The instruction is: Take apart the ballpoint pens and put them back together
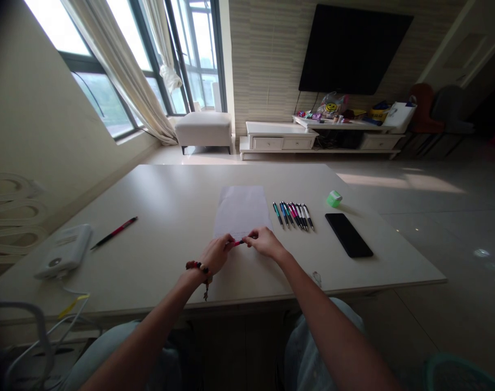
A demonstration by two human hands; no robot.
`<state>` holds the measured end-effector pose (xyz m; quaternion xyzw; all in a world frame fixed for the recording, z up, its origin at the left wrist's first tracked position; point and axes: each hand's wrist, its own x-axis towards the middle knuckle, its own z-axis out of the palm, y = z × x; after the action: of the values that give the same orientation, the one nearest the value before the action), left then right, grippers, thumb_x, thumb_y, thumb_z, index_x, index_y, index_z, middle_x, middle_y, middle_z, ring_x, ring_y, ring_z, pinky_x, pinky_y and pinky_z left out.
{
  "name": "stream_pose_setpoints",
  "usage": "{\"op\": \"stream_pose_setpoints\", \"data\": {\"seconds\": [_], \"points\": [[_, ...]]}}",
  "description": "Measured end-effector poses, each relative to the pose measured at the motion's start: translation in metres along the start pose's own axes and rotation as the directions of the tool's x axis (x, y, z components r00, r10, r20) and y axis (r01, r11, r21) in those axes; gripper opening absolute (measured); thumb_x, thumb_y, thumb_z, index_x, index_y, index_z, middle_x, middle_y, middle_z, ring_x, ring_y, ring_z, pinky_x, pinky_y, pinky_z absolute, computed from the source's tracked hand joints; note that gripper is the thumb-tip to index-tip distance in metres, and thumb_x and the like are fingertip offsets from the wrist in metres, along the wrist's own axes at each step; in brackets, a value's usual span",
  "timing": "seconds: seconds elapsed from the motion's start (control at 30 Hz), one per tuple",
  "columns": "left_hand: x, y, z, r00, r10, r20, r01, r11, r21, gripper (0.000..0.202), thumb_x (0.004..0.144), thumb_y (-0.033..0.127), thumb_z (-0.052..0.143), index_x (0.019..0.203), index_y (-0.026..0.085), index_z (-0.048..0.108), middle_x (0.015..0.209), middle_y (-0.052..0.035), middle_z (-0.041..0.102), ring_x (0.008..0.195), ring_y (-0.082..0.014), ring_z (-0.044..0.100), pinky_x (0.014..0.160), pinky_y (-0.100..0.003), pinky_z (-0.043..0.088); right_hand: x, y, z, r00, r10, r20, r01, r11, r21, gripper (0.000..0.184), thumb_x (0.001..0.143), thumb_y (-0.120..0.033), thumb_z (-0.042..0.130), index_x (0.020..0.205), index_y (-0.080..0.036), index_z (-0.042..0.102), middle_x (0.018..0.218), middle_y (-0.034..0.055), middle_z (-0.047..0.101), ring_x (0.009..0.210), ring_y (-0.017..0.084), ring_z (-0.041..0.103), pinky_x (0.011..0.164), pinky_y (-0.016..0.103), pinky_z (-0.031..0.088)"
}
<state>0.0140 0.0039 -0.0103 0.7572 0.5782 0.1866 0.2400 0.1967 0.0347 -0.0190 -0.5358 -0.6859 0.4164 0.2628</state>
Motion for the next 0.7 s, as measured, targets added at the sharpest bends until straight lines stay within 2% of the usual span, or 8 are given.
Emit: {"op": "stream_pose_setpoints", "data": {"seconds": [0.17,0.27,0.37,0.43,0.57,0.7], "points": [[0.005,0.001,0.004,1.000,0.003,-0.003,-0.003,1.000,-0.012,0.020,0.087,0.023,0.039,0.089,0.017,0.057,0.086,-0.0078,0.065,0.081,-0.0209,0.057,0.070,-0.031,0.040,0.008,0.005,-0.001,0.998,-0.019,-0.055,0.019,1.000,-0.011,0.029,0.070,-0.042,0.064,0.074,-0.014,0.069,0.074,0.0076,0.069,0.071,0.018,0.061,0.063,0.027,0.044],[0.004,0.005,-0.002,0.999,-0.007,-0.036,0.005,0.999,-0.039,0.017,0.086,0.021,0.041,0.089,0.017,0.058,0.087,-0.0080,0.065,0.082,-0.0203,0.057,0.071,-0.030,0.040,0.006,-0.002,-0.004,0.999,-0.031,-0.031,0.034,0.992,0.119,0.030,0.068,-0.041,0.066,0.075,-0.012,0.066,0.067,0.0055,0.066,0.063,0.015,0.059,0.057,0.026,0.044],[0.001,0.008,-0.012,0.995,0.037,-0.094,-0.046,0.994,-0.099,0.018,0.087,0.021,0.040,0.091,0.019,0.057,0.084,-0.0057,0.065,0.078,-0.0177,0.057,0.069,-0.029,0.040,0.000,-0.013,-0.007,0.994,-0.103,-0.040,0.110,0.954,0.278,0.034,0.061,-0.039,0.073,0.079,-0.013,0.063,0.072,0.0039,0.065,0.062,0.013,0.059,0.055,0.024,0.045],[-0.002,0.010,-0.019,0.990,0.067,-0.121,-0.085,0.985,-0.149,0.020,0.087,0.020,0.037,0.090,0.019,0.057,0.079,-0.0030,0.065,0.072,-0.0152,0.057,0.067,-0.027,0.040,-0.004,-0.020,-0.008,0.992,-0.111,-0.051,0.122,0.936,0.329,0.035,0.062,-0.041,0.072,0.080,-0.013,0.061,0.073,0.0040,0.065,0.059,0.012,0.058,0.050,0.022,0.043],[-0.006,0.013,-0.027,0.990,0.060,-0.124,-0.077,0.987,-0.139,0.026,0.088,0.024,0.034,0.087,0.019,0.059,0.069,-0.0003,0.061,0.063,-0.0130,0.053,0.063,-0.025,0.039,-0.010,-0.028,-0.006,0.995,-0.066,-0.069,0.087,0.929,0.359,0.034,0.071,-0.047,0.063,0.077,-0.014,0.058,0.054,-0.0006,0.057,0.042,0.009,0.047,0.039,0.021,0.033],[-0.007,0.017,-0.029,0.996,0.072,-0.062,-0.078,0.992,-0.103,0.026,0.086,0.036,0.041,0.087,0.020,0.062,0.069,-0.0001,0.060,0.066,-0.0137,0.052,0.062,-0.024,0.037,-0.012,-0.031,-0.004,0.979,-0.166,-0.114,0.193,0.937,0.292,0.028,0.069,-0.039,0.067,0.080,-0.015,0.061,0.062,0.0015,0.061,0.054,0.012,0.055,0.049,0.024,0.042]]}}
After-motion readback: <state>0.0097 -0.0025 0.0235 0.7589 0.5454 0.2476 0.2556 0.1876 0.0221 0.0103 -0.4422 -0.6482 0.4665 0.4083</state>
